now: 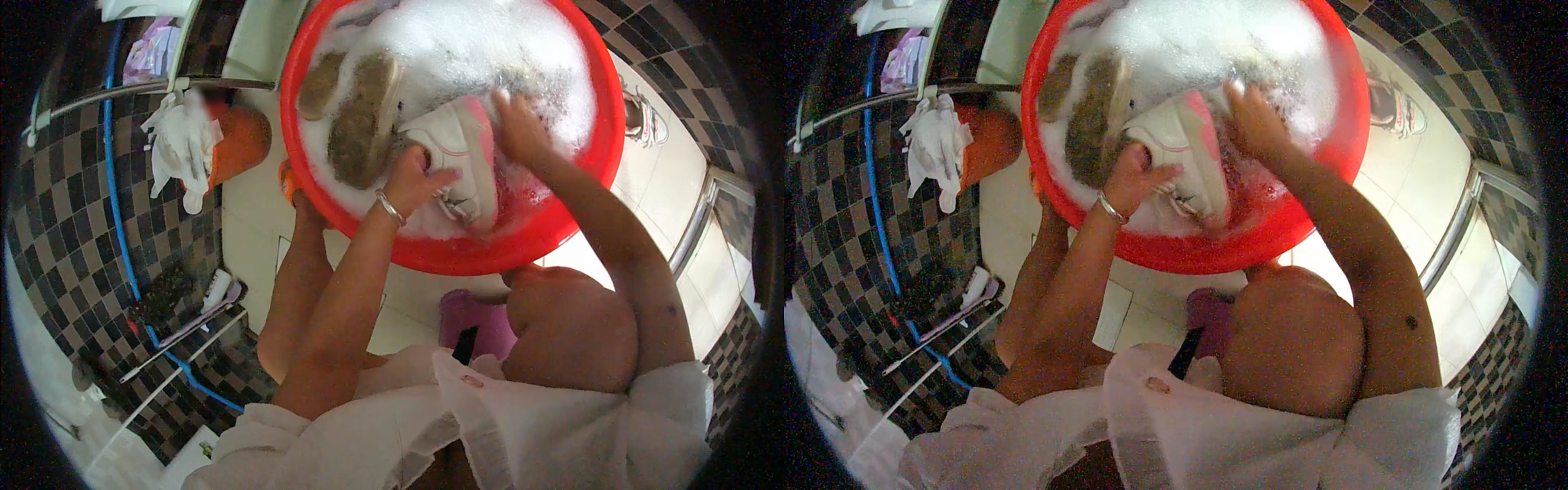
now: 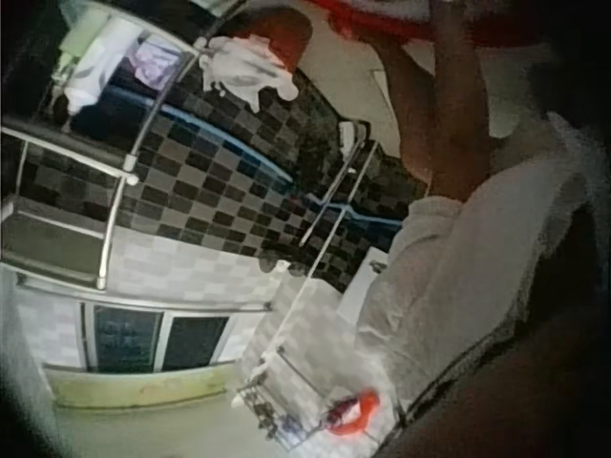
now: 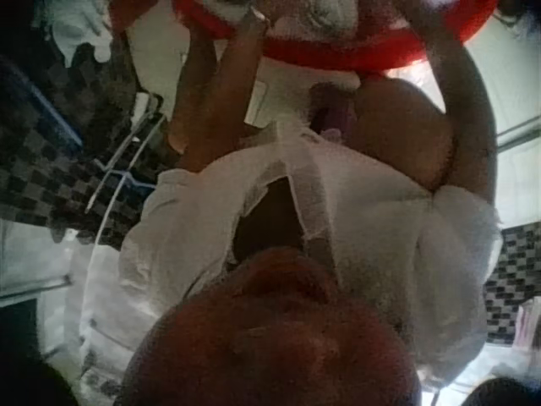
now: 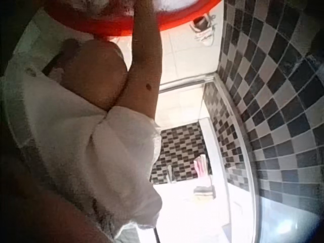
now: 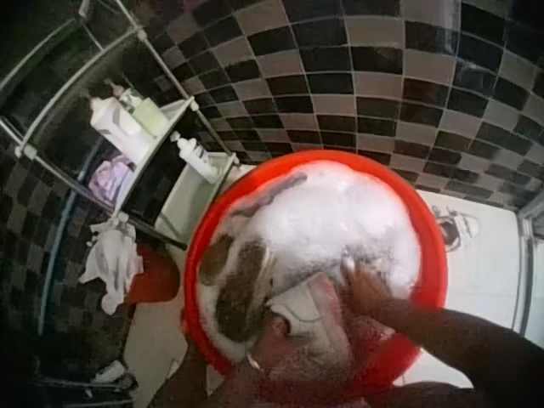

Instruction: The person scrubs several shoes in a basin of soapy water using a brush, moving them in and out of the water to clean the surfaces.

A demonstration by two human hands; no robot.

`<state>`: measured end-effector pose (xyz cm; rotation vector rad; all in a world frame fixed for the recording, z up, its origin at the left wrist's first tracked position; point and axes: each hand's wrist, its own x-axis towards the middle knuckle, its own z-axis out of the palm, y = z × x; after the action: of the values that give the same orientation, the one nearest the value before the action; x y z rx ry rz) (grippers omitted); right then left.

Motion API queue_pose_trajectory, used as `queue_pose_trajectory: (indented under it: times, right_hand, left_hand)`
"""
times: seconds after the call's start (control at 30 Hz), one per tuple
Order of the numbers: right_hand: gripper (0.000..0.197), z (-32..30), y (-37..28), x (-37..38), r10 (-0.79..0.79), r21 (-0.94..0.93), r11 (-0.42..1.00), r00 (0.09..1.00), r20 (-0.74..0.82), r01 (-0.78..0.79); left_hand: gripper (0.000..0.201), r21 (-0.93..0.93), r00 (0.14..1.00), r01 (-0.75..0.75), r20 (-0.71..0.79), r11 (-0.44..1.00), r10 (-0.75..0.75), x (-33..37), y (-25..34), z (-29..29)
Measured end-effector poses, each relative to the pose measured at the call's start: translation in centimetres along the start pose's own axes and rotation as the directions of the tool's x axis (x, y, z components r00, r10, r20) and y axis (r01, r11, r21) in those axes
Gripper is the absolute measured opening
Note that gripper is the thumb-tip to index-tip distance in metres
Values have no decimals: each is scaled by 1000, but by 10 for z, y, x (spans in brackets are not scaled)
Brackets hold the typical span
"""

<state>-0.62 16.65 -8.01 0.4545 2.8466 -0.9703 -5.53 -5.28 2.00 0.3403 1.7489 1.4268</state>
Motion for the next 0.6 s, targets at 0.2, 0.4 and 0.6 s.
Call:
queue_pose_trajectory:
  times: [0.2, 0.4, 0.6]
  right_hand:
    - [51, -19, 4, -13, 129, 441, 873, 972, 199, -206]
    - [54, -65, -138, -43, -317, -4, 948, 943, -102, 318]
    - [53, -89, -97, 6, -98, -71, 993, 995, 9, 98]
  left_hand:
    - [40, 19, 988, -80, -133, 997, 81, 19, 3, 12]
    - [32, 271, 932, -231, -215, 934, 293, 23, -30, 8]
    - [32, 465, 928, -200, -191, 862, 319, 39, -23, 38]
